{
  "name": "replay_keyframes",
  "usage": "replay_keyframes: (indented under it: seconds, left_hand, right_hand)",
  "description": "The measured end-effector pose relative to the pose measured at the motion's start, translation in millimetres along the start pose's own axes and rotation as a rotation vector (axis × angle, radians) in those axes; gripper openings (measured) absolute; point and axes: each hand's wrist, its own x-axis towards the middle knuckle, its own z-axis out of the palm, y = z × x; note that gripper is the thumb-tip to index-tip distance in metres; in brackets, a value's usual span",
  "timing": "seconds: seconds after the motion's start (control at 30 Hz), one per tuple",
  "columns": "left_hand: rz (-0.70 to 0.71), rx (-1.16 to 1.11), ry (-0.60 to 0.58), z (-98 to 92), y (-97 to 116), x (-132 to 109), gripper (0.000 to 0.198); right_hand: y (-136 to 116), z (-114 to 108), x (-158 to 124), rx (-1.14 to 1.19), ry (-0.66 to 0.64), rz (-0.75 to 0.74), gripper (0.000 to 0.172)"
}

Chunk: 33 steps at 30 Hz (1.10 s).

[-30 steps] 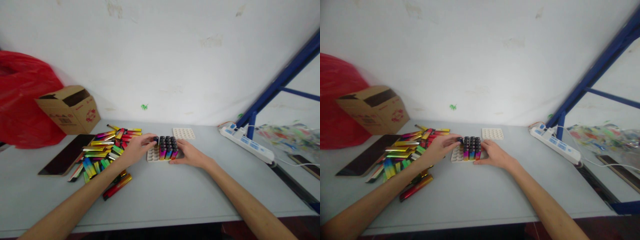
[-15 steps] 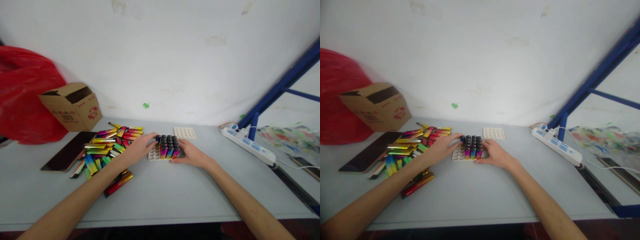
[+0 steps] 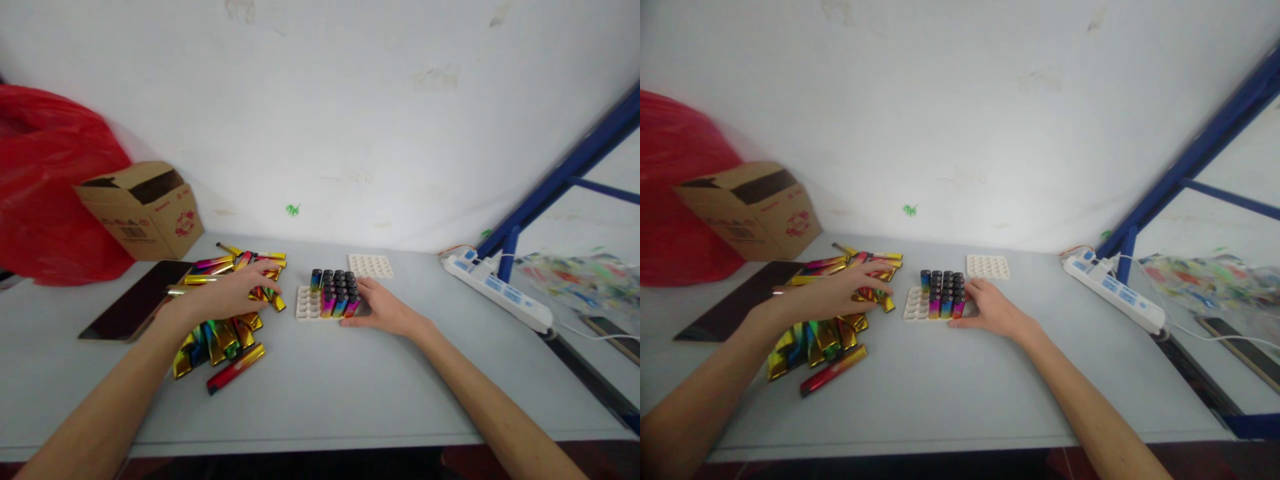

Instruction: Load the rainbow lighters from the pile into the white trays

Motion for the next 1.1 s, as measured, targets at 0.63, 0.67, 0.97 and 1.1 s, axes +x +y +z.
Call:
replay_keyframes:
  seconds: [0.63, 0.67, 0.97, 1.1]
  left_hand:
    - [-0.099, -0.585, 0.509, -5.4, 48, 12, 0.029]
    - [-0.101, -0.616, 0.518, -4.7, 50, 13, 0.029]
    - [-0.147, -0.765, 0.4, 5.5, 53, 22, 0.045]
    - [-0.177, -0.925, 0.211, 13.5, 54, 22, 0.046]
  right_hand:
    - [0, 1, 1, -0.016, -0.001, 0.004, 0.054]
    - [0, 1, 1, -0.015, 0.001, 0.004, 0.055]
    - [0, 1, 0, 0.012, -0.001, 0.002, 0.058]
    - [-1, 0, 1, 0.016, -0.01, 0.006, 0.061]
